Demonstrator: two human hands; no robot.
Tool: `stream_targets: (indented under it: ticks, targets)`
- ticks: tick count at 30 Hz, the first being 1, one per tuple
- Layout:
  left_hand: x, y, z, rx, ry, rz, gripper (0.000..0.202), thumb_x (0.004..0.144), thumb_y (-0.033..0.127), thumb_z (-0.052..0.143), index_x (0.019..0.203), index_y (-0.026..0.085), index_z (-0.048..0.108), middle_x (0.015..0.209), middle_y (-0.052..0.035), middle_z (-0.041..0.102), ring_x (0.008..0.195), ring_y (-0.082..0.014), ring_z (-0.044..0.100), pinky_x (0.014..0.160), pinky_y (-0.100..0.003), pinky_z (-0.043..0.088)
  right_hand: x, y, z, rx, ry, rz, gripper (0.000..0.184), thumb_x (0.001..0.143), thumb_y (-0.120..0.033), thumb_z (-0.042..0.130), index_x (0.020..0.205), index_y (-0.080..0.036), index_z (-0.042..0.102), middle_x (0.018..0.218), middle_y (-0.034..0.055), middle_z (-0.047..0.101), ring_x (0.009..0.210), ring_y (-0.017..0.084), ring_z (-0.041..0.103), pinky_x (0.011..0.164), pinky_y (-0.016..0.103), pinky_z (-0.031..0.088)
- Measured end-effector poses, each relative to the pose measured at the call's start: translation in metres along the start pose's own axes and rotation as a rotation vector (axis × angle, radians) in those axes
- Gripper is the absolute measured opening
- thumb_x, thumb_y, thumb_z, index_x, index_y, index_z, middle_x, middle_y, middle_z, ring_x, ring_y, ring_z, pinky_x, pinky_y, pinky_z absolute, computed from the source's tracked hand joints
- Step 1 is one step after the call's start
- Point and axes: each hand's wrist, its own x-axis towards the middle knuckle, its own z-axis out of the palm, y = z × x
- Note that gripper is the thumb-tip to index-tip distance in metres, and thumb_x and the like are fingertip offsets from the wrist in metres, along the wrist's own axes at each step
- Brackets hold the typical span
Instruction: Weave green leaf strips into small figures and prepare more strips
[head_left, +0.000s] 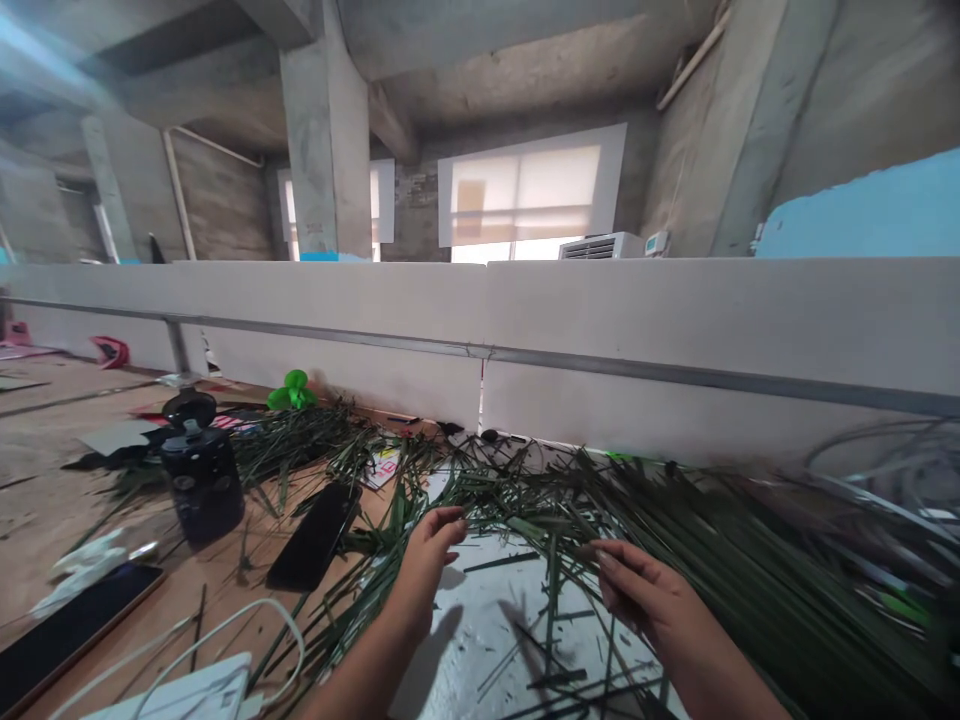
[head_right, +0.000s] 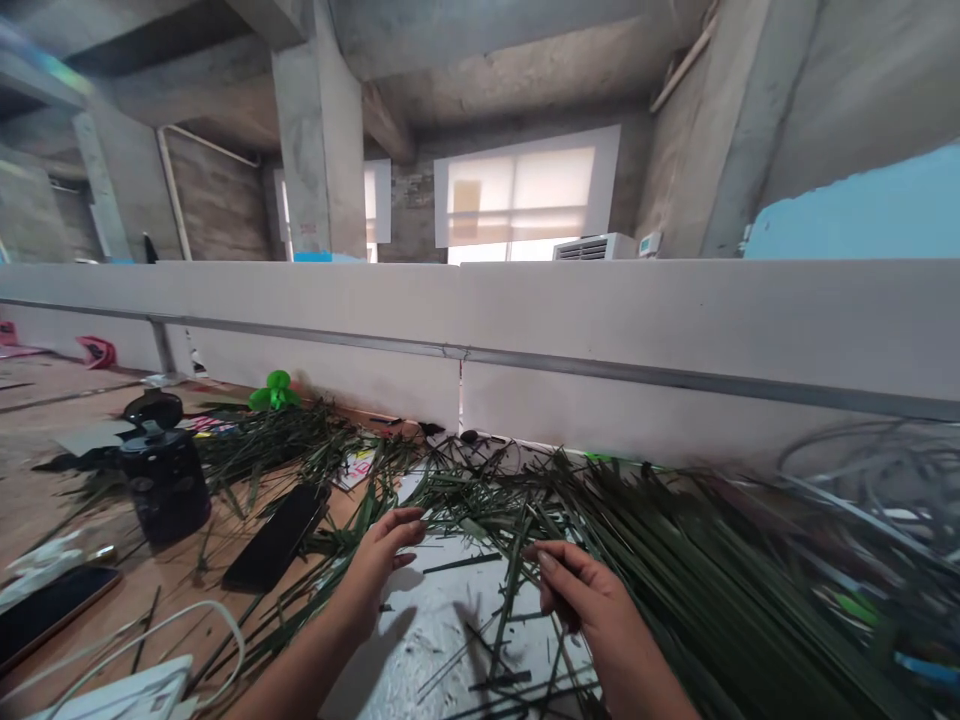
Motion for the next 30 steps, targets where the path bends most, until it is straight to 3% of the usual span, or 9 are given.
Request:
stream_targets:
  ticks: [5, 10, 16, 20, 24, 30]
  targets:
    - [-0.001, -0.014, 0.007, -0.040, -0.008, -0.022, 0.052, 0.065, 0.059, 0.069, 0.098, 0.018, 0.066, 0.092, -0.0080, 0.071, 0.085, -0.0231, 0.063, 0.071, -0.031, 0.041, 0.005, 0.006, -0.003, 0.333, 0.038, -0.019, 0.042, 0.059, -0.041, 0.092, 0.090, -0.021, 0.073, 0.064, -0.0027, 0.059, 0.056, 0.009, 0.047, 0.046, 0.016, 0.039]
    - [-0.014, -0.023, 0.024, -0.057, -0.149, -0.101, 0.055, 0.061, 0.065, 0.074, 0.087, 0.017, 0.069, 0.081, -0.0061, 0.069, 0.072, -0.0187, 0.060, 0.064, -0.027, 0.038, 0.009, 0.012, -0.007, 0.502, 0.064, -0.018, 0.039, 0.062, -0.031, 0.093, 0.093, -0.021, 0.072, 0.063, -0.0054, 0.056, 0.051, 0.006, 0.046, 0.044, 0.013, 0.043]
    - [-0.039, -0.022, 0.042, -0.054, -0.411, -0.078, 0.057, 0.066, 0.067, 0.072, 0.091, 0.015, 0.076, 0.090, -0.0107, 0.073, 0.083, -0.0221, 0.063, 0.071, -0.030, 0.041, -0.003, 0.001, 0.005, 0.538, 0.066, 0.041, 0.044, 0.055, -0.030, 0.096, 0.091, -0.023, 0.071, 0.074, -0.0028, 0.063, 0.059, 0.009, 0.054, 0.048, 0.018, 0.049]
    - [-0.052, -0.018, 0.048, -0.060, -0.499, -0.040, 0.055, 0.072, 0.061, 0.072, 0.105, 0.018, 0.075, 0.099, -0.0101, 0.074, 0.093, -0.0237, 0.063, 0.074, -0.029, 0.041, -0.001, 0.017, 0.012, 0.511, 0.051, 0.014, 0.044, 0.058, -0.036, 0.094, 0.093, -0.025, 0.069, 0.074, -0.0021, 0.063, 0.055, 0.011, 0.054, 0.045, 0.021, 0.046]
    - [-0.062, -0.007, 0.056, -0.047, -0.496, 0.006, 0.060, 0.066, 0.066, 0.075, 0.101, 0.017, 0.076, 0.097, -0.0104, 0.075, 0.094, -0.0260, 0.062, 0.074, -0.030, 0.040, 0.003, 0.037, 0.017, 0.513, -0.007, 0.033, 0.046, 0.058, -0.041, 0.094, 0.093, -0.023, 0.070, 0.062, -0.0046, 0.057, 0.047, 0.007, 0.045, 0.042, 0.017, 0.039]
    - [-0.069, 0.007, 0.072, -0.072, -0.388, 0.010, 0.068, 0.057, 0.079, 0.071, 0.085, 0.017, 0.077, 0.086, -0.0098, 0.074, 0.091, -0.0285, 0.060, 0.076, -0.033, 0.040, -0.012, 0.038, 0.027, 0.475, -0.038, 0.091, 0.042, 0.062, -0.041, 0.092, 0.096, -0.027, 0.071, 0.075, -0.0011, 0.068, 0.059, 0.011, 0.061, 0.053, 0.020, 0.047]
